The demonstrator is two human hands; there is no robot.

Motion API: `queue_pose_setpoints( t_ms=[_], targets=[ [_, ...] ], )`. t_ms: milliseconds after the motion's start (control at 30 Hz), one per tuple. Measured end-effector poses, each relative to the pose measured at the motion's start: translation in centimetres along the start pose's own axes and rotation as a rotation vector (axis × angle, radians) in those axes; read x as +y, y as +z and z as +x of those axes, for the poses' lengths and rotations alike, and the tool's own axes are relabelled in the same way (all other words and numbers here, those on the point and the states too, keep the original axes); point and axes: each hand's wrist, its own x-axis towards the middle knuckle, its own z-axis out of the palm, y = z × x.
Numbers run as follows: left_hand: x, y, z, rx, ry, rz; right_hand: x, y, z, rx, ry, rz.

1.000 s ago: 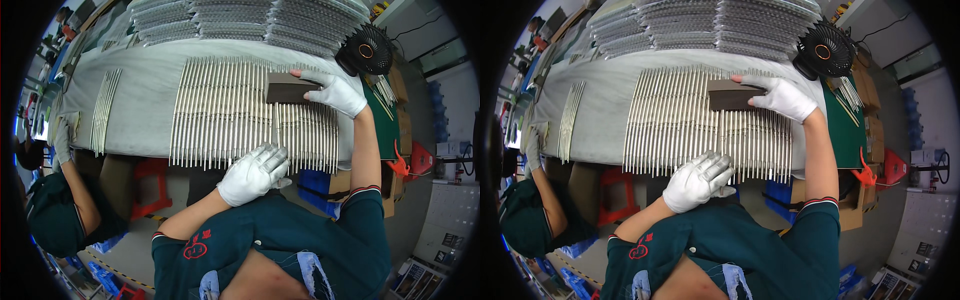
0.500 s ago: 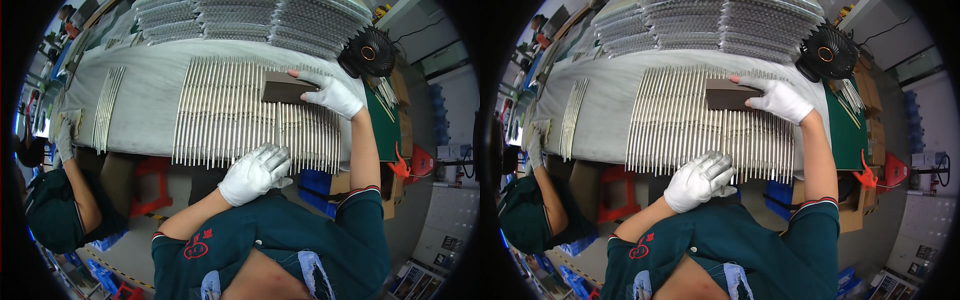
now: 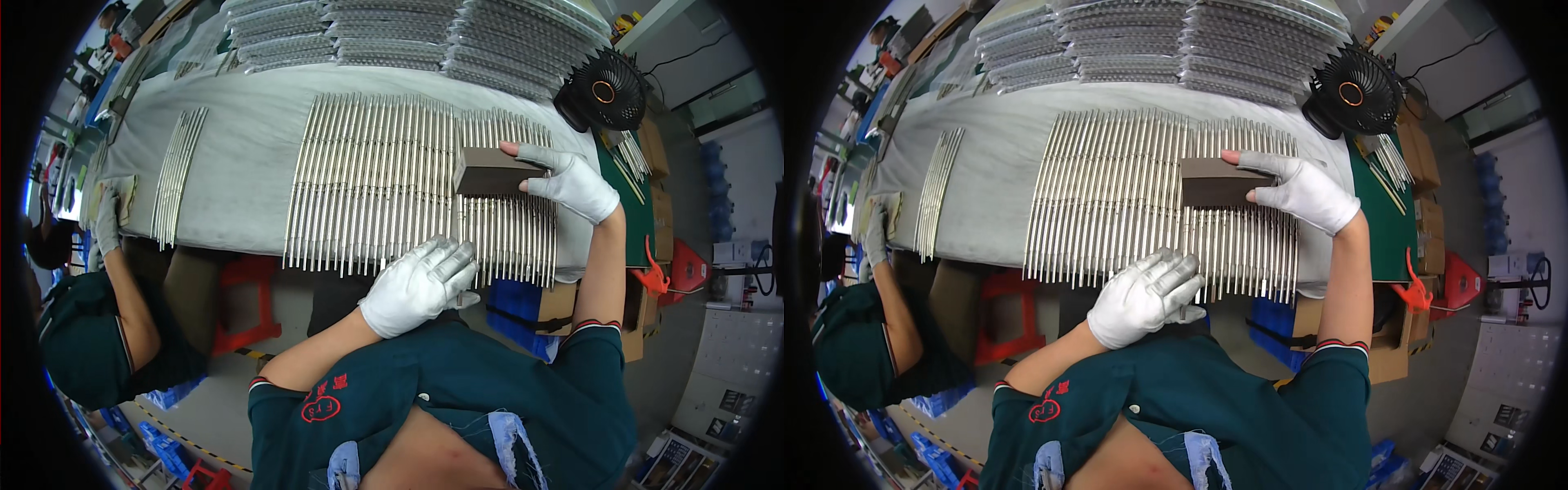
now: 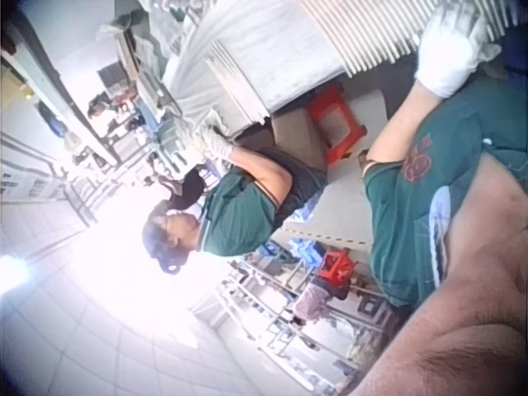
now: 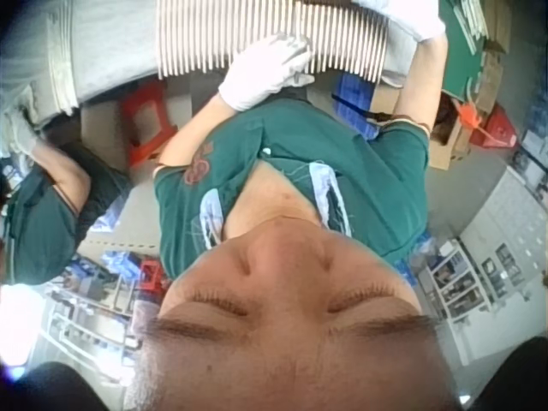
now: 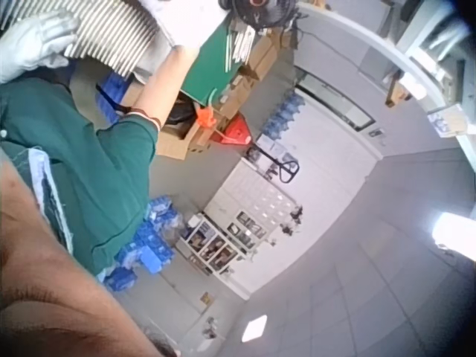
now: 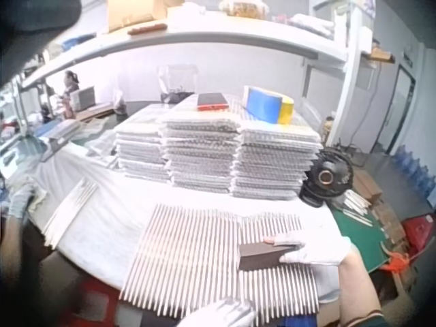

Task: The person arranges long, thin metal rods in parallel rows on a padded work surface. They use a small rectangular block to press and align the rods, ensuring they are straight and evenly spaced. The person repeatedly adjusts the rows and uses the block to smooth the arrangement.

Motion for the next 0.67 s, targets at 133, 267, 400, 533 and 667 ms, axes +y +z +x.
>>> queue_pose_setpoints(
  t_ms=[133,267,400,533,667],
  targets=[
    [-0.2,0.1,0.1,-0.114,-0.034,0.026,-1.5,2.1,0.0,-0.011,0.058,-0.043],
    [-0.3,-0.5,0.2,-0.168,-0.037,0.094,1.6,-1.5,-3.7,0.242,0.161,0.105],
    [-0.2,-1.3,0.8,-0.335,-0.087,0.068,4.6,-0.9,-5.2,0.565,0.071,0.114],
    [0.0,-0.8,0.9,-0.347,-0.156,0.115,3.8,-0.1,-5.3,0.479,0.284,0.048],
    [-0.5,0.5,0.3,-0.361,-0.122,0.179,4.5,0.7,-5.2,0.493,0.253,-0.067]
  ],
)
